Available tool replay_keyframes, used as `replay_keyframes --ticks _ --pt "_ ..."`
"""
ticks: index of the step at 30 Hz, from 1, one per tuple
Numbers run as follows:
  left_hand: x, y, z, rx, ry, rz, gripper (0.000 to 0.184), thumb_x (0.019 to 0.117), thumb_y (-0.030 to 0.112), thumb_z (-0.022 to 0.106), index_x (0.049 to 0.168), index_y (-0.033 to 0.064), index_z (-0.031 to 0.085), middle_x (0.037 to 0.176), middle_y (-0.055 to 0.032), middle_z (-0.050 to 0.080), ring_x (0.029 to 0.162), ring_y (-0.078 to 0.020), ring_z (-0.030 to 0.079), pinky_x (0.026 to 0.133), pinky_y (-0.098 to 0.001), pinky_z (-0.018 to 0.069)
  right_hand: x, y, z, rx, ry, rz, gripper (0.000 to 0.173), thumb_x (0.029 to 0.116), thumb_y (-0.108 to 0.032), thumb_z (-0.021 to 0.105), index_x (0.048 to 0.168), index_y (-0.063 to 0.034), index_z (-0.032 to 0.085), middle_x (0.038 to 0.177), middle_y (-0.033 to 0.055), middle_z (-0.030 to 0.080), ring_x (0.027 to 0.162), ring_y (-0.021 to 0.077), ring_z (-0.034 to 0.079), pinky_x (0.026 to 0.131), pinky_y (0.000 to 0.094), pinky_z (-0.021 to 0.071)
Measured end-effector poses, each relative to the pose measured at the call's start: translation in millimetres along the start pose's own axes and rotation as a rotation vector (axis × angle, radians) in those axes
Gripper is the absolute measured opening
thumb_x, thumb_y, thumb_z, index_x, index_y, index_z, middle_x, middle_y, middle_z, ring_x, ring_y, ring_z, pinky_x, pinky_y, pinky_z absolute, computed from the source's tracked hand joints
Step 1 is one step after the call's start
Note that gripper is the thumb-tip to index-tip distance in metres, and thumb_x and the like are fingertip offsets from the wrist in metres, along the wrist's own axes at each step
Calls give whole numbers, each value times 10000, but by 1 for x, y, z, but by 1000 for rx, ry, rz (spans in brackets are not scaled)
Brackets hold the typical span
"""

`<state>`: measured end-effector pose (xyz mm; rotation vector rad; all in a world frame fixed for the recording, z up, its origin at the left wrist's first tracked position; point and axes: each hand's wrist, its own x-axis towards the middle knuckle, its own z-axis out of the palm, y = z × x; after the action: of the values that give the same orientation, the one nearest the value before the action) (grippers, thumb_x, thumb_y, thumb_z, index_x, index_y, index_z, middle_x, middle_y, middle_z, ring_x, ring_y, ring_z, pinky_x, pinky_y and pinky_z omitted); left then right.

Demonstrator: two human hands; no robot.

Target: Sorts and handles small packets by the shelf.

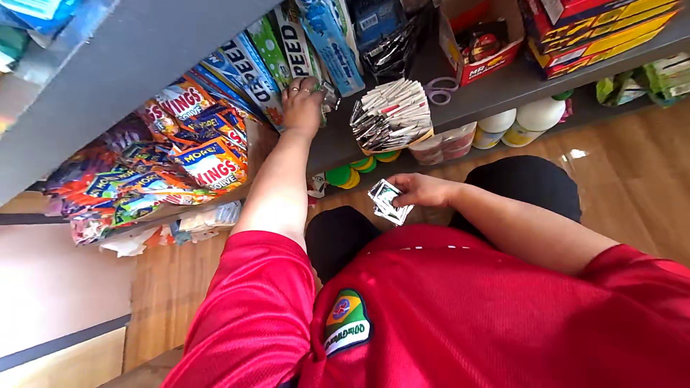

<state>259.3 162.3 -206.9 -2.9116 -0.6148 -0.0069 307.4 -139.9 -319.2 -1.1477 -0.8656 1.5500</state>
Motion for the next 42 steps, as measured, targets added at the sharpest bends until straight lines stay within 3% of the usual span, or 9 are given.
replay_keyframes --ticks 7,11,19,22,25,28,33,38,42 --pt "0 2 5 43 -55 17 564 967 -67 483 1458 196 569 1664 -102 300 1542 -427 181 1190 -674 180 4 5 1 28 32 6 448 929 57 634 1358 6 515 1134 127 680 946 118 679 876 298 562" --pt "11 12 0 114 -103 -33 537 935 -97 531 1399 157 618 1674 -115 267 1548 -430 148 1212 -663 150 4 7 0 33 20 10 442 931 62 633 1354 5 516 1135 118 679 952 111 676 882 293 560" --pt "17 -1 -12 108 -80 91 335 971 -49 511 1184 80 735 1592 -82 432 1527 -400 240 1216 -627 186 4 4 2 -3 38 20 504 935 62 644 1410 -8 489 1189 130 676 993 125 687 909 303 565" --pt "4 -3 -25 -70 5 88 303 1019 33 457 1178 24 715 1550 -147 475 1512 -399 285 1223 -599 205 3 2 3 -15 73 -4 500 934 55 650 1408 -9 503 1182 143 686 982 153 700 897 322 576" --pt "-28 2 -46 -268 68 13 311 1041 99 447 1223 -27 666 1496 -204 505 1411 -362 460 1176 -521 351 0 -2 8 40 142 1 464 932 66 641 1373 -9 518 1127 144 682 922 159 691 849 330 581" --pt "-73 10 -58 -502 139 -66 317 1035 107 458 1248 -58 626 1250 -230 645 1143 -286 635 1001 -442 498 -1 -2 7 154 168 24 422 947 58 606 1348 -18 499 1088 138 664 890 180 684 798 366 594" --pt "-135 46 -77 -769 -303 47 339 987 25 449 1254 33 659 1155 -99 693 968 -107 666 868 -336 561 1 -4 5 298 155 63 405 966 49 538 1353 -29 448 1092 100 649 893 166 683 795 362 596" --pt "-146 90 -53 -700 -629 72 572 978 27 541 1532 138 452 986 -139 659 786 -231 621 735 -440 536 3 2 7 340 102 31 399 960 36 505 1345 -50 448 1109 80 662 942 150 683 840 356 589" --pt "-141 102 -41 -683 -646 55 558 1014 58 559 1546 129 408 1074 -137 670 885 -243 663 834 -434 556 -3 0 8 358 61 18 498 933 76 445 1407 -70 406 1157 83 663 981 164 688 851 370 595"
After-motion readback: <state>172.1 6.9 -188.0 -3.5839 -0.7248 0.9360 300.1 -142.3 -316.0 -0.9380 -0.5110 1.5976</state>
